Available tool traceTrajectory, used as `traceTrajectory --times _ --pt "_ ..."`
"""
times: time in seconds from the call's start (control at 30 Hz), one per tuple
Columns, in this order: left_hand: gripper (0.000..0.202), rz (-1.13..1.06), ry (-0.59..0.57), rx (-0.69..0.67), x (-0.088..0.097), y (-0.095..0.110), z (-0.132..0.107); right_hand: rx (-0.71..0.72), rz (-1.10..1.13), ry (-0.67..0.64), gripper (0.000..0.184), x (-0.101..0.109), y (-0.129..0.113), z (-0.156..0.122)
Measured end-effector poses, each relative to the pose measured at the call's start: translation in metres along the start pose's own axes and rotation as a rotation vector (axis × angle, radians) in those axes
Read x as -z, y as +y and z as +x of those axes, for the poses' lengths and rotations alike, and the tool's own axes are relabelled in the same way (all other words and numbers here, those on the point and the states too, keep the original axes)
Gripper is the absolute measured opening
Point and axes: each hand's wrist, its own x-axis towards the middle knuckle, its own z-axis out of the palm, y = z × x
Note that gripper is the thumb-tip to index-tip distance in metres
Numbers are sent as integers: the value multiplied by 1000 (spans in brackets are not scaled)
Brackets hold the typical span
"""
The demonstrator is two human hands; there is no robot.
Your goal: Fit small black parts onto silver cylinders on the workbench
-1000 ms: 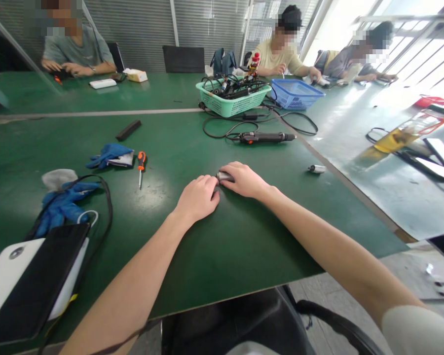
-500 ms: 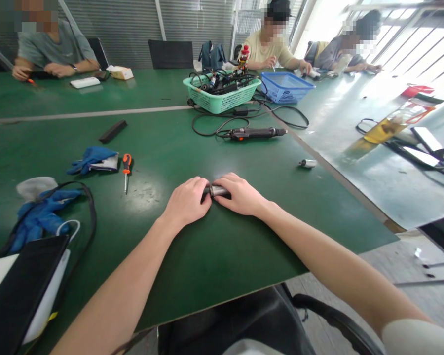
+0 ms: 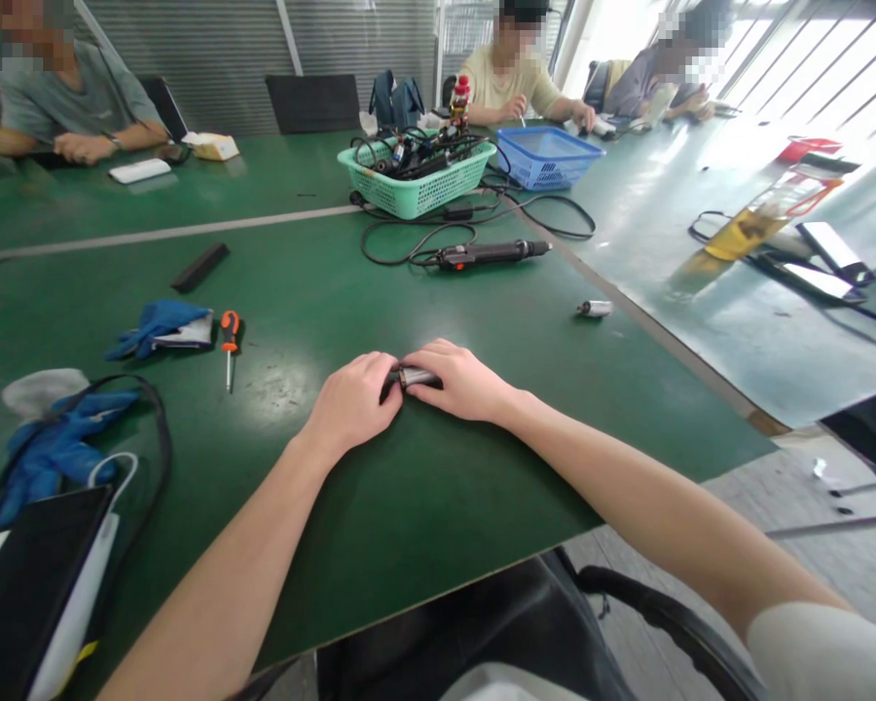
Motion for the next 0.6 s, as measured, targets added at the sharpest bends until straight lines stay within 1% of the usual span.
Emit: traceTrajectory --times 0.33,0.6 --pt "12 28 -10 29 4 3 0 -28 -2 23 29 -2 -3 0" --pt "14 61 -20 12 5 4 -1 -26 -14 29 28 -4 -2 0"
